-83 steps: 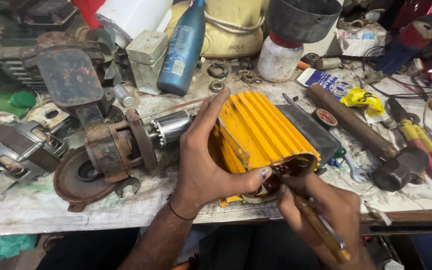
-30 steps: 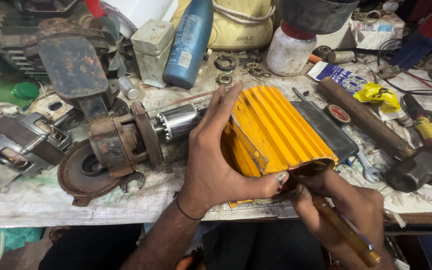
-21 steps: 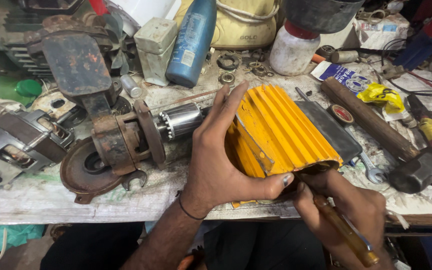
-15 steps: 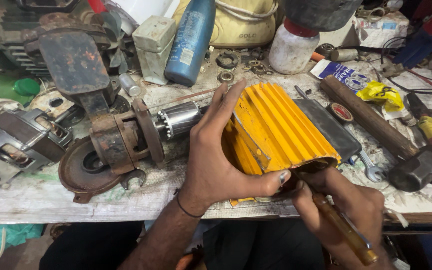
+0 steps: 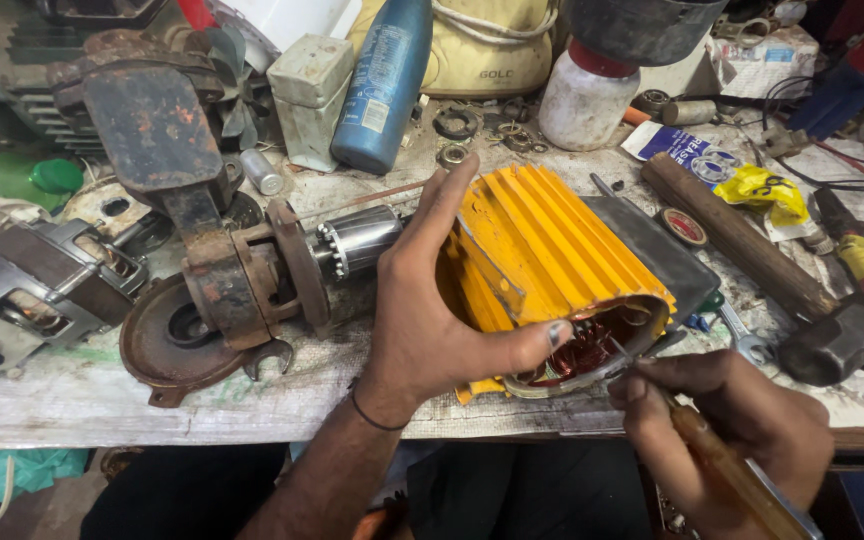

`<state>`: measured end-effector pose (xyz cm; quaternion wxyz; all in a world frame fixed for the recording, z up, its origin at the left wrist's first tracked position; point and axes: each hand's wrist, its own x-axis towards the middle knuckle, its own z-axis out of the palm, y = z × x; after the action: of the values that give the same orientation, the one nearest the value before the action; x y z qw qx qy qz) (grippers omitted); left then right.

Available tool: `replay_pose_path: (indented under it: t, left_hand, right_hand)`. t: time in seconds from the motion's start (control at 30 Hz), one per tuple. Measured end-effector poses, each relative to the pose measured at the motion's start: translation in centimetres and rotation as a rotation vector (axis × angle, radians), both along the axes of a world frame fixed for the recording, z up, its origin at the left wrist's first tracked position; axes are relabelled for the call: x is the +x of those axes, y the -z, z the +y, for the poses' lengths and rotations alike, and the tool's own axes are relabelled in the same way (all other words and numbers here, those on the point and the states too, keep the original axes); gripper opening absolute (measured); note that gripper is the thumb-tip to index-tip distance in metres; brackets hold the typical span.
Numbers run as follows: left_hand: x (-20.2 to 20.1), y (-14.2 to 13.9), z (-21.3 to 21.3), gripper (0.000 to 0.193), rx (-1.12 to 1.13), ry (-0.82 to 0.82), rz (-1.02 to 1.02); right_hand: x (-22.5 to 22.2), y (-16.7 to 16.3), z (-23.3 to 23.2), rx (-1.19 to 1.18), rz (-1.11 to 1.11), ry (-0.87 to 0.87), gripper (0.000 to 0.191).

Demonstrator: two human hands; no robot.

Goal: The person holds a yellow motor housing with copper windings and uses a screwdriver to adjust or inspect the internal components. The person rotates the housing to access different areas while continuing to manipulate the windings with the tool.

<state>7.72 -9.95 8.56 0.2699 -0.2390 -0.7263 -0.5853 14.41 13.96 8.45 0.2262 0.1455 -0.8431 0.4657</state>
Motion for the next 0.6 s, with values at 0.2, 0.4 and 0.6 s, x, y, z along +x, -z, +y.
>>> replay_pose_path:
  t: [0.2, 0.4, 0.6]
  left_hand:
    - [-0.2, 0.2, 0.3, 0.117, 0.065, -0.002, -0.012]
    - [0.0, 0.2, 1.2, 0.119, 0.269, 0.175, -0.133]
    - [0.2, -0.9, 1.9, 0.120, 0.347, 0.250, -0.184]
  right_hand:
    - [-0.1, -0.7, 0.4, -0.021, -0.080, 0.022, 0.019]
    - [-0.1, -1.0, 0.3, 0.197, 0.029, 0.198, 0.024]
    - [-0.8, -0.9, 0.0, -0.118, 0.024, -0.022, 0.024]
